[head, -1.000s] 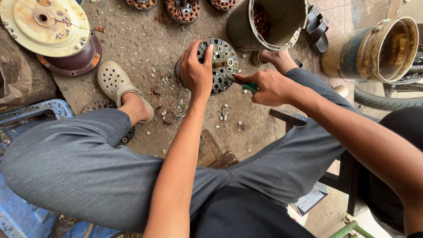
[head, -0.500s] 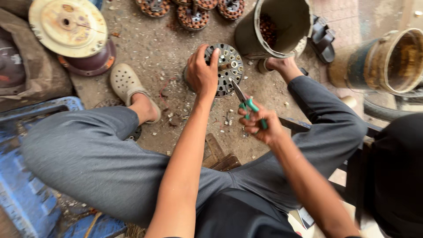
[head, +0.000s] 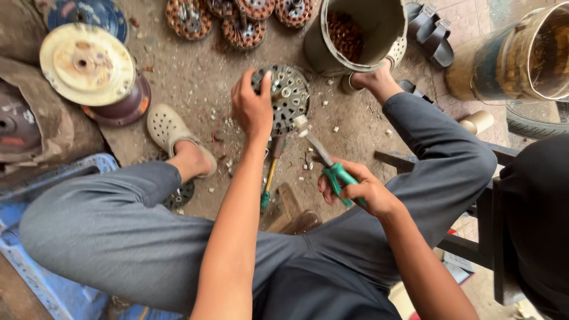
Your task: The person uses pliers to remove small metal pieces from the slots of a circular motor stator. They repeatedly rotate the stator and extract debris, placing it on the floor. The person also briefly handles a cylindrical rotor component.
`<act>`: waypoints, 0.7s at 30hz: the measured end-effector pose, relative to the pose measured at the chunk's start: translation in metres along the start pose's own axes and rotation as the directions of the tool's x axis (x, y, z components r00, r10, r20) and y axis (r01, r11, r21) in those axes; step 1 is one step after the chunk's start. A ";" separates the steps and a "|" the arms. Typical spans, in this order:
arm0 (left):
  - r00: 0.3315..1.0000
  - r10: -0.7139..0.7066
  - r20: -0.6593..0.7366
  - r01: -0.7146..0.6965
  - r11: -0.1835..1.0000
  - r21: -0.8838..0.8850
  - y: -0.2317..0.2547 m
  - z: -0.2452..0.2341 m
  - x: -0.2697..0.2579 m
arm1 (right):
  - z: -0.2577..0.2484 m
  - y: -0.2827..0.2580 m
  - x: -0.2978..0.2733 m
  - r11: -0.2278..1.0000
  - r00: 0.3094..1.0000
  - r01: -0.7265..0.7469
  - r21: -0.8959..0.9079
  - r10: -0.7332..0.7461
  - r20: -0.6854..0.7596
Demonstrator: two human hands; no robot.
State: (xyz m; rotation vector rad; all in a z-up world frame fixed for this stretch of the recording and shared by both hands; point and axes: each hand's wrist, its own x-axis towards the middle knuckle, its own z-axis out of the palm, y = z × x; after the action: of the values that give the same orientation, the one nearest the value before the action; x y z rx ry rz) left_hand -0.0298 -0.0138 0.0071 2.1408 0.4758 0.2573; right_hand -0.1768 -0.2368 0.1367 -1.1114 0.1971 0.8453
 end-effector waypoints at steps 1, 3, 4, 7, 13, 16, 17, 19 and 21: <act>1.000 0.018 -0.010 -0.018 1.000 0.005 -0.002 -0.003 0.000 | -0.005 0.005 0.003 0.999 0.995 -0.040 -0.021 0.038 -0.087; 0.998 0.050 -0.029 -0.049 0.999 0.018 -0.007 -0.007 -0.002 | -0.011 0.020 0.007 0.990 0.959 -0.135 -0.050 0.118 -0.258; 0.999 0.027 -0.018 -0.026 0.999 0.030 -0.010 -0.008 -0.004 | -0.011 0.030 0.010 0.966 0.928 -0.239 -0.103 0.195 -0.318; 1.000 -0.018 0.008 0.018 0.999 0.032 -0.007 0.000 0.000 | -0.010 0.049 0.016 0.897 0.852 -0.399 -0.188 0.287 -0.438; 1.000 0.011 -0.016 -0.010 0.999 0.050 -0.011 -0.002 0.001 | -0.002 0.036 0.029 0.238 0.888 -0.199 -0.951 -0.367 -0.278; 1.000 -0.006 -0.005 0.007 0.999 0.052 -0.013 -0.001 -0.002 | -0.007 0.011 0.039 0.054 0.868 -0.123 -0.991 -0.479 -0.134; 1.000 -0.008 0.000 0.008 0.999 0.047 -0.013 0.000 -0.002 | -0.009 0.002 0.045 0.013 0.869 -0.116 -0.993 -0.482 -0.108; 1.000 -0.010 0.007 0.010 0.999 0.041 -0.014 0.000 0.000 | -0.015 -0.013 0.060 -0.117 0.879 -0.100 -0.988 -0.476 -0.033; 1.000 -0.014 0.009 0.014 0.999 0.041 -0.016 0.001 0.001 | -0.020 -0.023 0.072 -0.291 0.895 -0.078 -0.954 -0.441 0.061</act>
State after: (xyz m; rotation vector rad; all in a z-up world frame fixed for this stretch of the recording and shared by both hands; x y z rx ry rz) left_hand -0.0327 -0.0061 -0.0065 2.1771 0.4949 0.2319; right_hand -0.1065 -0.2218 0.1055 -2.9025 -0.6267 0.2655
